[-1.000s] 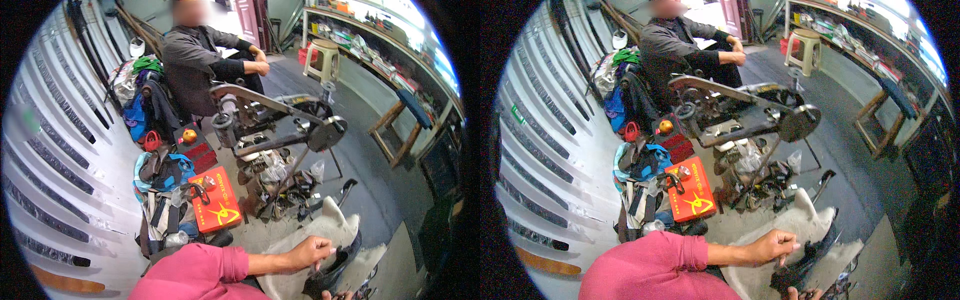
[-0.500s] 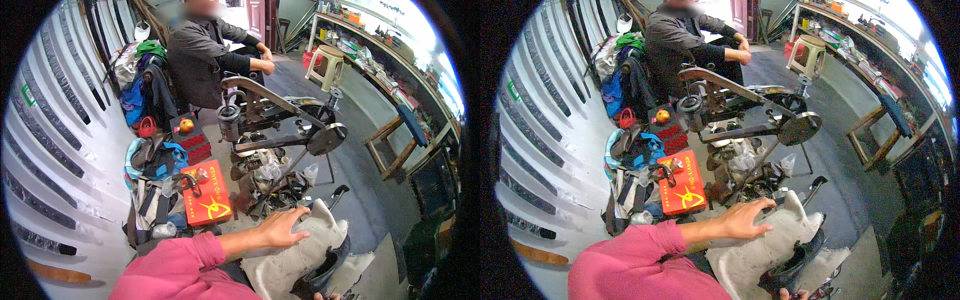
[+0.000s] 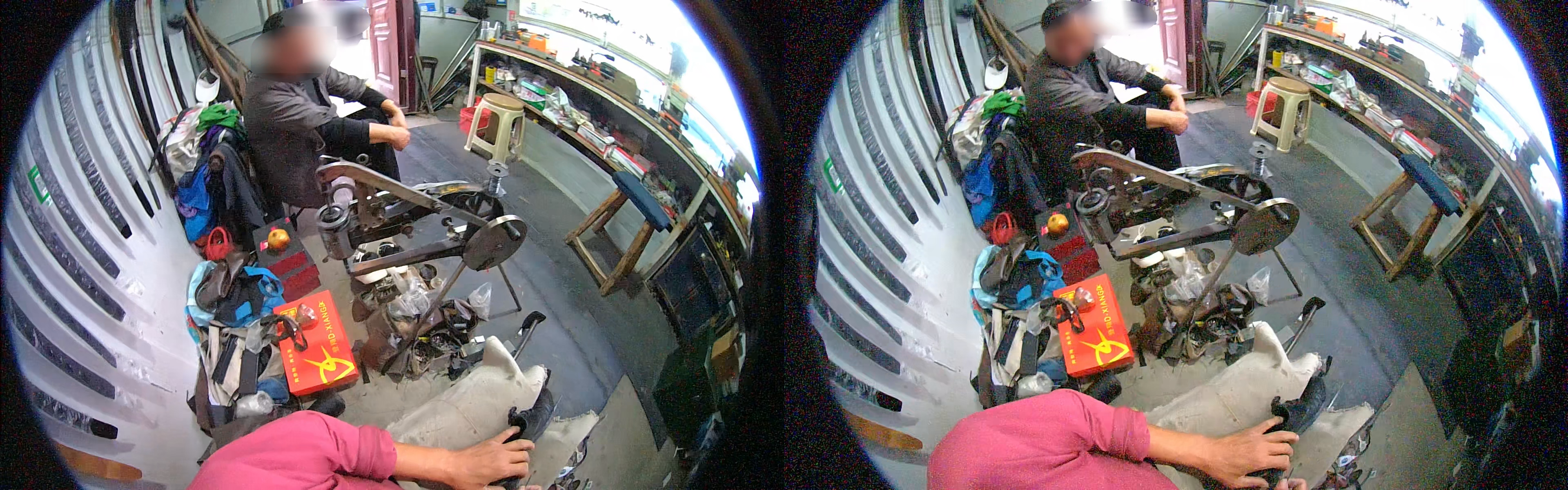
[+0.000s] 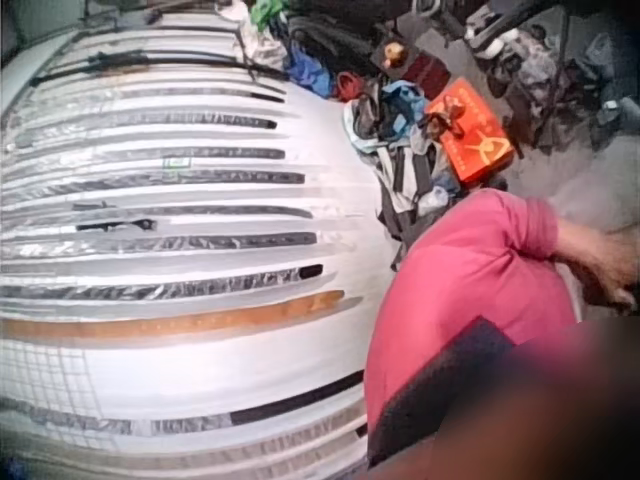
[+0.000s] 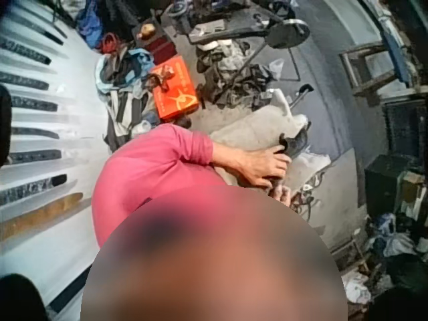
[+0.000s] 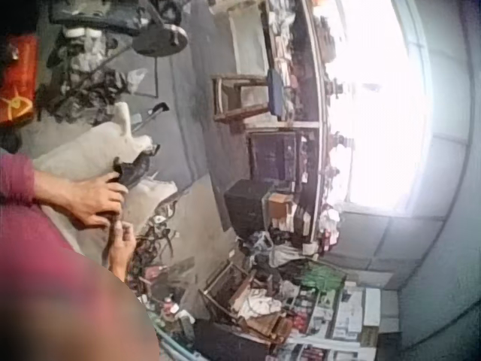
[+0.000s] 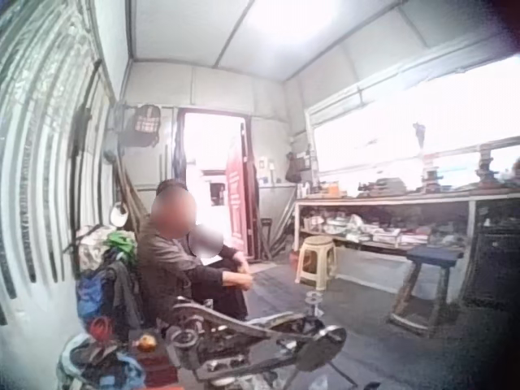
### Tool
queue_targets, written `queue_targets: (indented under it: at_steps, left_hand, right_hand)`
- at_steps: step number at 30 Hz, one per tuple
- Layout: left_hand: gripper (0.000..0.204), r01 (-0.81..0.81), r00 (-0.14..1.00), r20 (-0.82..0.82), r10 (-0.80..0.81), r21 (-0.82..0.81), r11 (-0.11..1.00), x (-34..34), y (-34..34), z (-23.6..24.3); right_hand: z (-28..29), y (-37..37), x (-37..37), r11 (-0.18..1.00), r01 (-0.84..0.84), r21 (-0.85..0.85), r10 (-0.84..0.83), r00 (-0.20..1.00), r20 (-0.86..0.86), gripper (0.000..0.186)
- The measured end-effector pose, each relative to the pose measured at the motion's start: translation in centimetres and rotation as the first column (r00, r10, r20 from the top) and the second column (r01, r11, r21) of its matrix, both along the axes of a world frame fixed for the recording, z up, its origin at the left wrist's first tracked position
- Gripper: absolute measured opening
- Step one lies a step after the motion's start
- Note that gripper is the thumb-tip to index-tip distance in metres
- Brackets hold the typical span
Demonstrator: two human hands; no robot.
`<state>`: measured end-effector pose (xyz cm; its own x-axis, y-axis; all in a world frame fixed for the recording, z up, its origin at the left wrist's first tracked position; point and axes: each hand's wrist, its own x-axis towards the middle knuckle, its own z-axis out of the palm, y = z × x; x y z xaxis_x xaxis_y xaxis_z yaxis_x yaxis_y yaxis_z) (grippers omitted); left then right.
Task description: The person repairs a black leather shoe by repeatedly inserting a needle and pulling thread through the sole and heel area. The shoe is held on a workbench while the person manipulates the needle and thread by hand.
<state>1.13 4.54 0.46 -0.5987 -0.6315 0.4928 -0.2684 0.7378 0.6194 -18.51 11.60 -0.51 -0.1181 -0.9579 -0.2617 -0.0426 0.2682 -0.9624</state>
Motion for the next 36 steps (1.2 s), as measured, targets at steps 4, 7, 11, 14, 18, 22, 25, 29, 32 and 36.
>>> queue_targets:
  at_steps: [4, 7, 11, 14, 18, 22, 25, 29, 32, 36]
  left_hand:
    - [0.036, 0.038, 0.999, -0.024, -0.036, 0.104, 0.994, -0.3, -0.2, -0.1]
    - [0.036, 0.031, 0.998, -0.056, -0.025, 0.105, 0.994, -0.5, -0.2, 0.0]
    - [0.028, 0.027, 0.998, -0.062, -0.022, 0.073, 0.997, -0.4, -0.1, 0.1]
    - [0.023, 0.035, 0.996, -0.080, -0.026, 0.116, 0.993, -0.6, -0.1, -0.1]
    - [0.019, 0.001, 1.000, -0.029, 0.004, 0.171, 0.985, -1.8, 0.0, -0.4]
    - [0.011, -0.073, 0.997, -0.009, 0.076, 0.196, 0.978, -2.4, 0.4, -1.1]
    - [0.011, -0.073, 0.997, -0.004, 0.076, 0.210, 0.975, -2.6, 0.3, -1.7]
    - [0.013, -0.109, 0.993, -0.021, 0.115, 0.187, 0.976, -2.8, 0.5, -2.2]
    - [0.016, -0.133, 0.987, -0.061, 0.148, 0.197, 0.971, -3.0, 0.7, -2.3]
    - [0.018, -0.143, 0.983, -0.092, 0.162, 0.182, 0.973, -3.0, 0.6, -2.7]
  right_hand:
    - [-1.3, 0.6, 0.0, 0.995, 0.095, -0.033, -0.089, 0.987, 0.131, 0.015]
    - [-1.4, 0.8, -0.1, 0.993, 0.108, -0.048, -0.100, 0.983, 0.152, 0.014]
    - [-0.6, 0.9, -0.2, 0.995, 0.080, -0.052, -0.073, 0.991, 0.116, 0.010]
    - [0.1, 1.0, -0.4, 0.997, 0.024, -0.077, -0.016, 0.994, 0.106, 0.007]
    - [0.9, 1.3, -0.9, 0.997, -0.061, -0.041, 0.064, 0.995, 0.078, 0.011]
    - [1.6, 1.2, -1.3, 0.991, -0.134, 0.001, 0.133, 0.990, 0.046, 0.012]
    - [2.4, 0.8, -1.5, 0.985, -0.167, 0.028, 0.168, 0.986, -0.007, 0.018]
    - [3.9, 0.2, -2.1, 0.967, -0.193, 0.168, 0.197, 0.980, -0.006, 0.021]
    - [4.8, -0.5, -2.3, 0.951, -0.257, 0.169, 0.273, 0.959, -0.075, 0.020]
    - [5.9, -1.4, -2.2, 0.922, -0.374, 0.099, 0.383, 0.847, -0.369, 0.017]
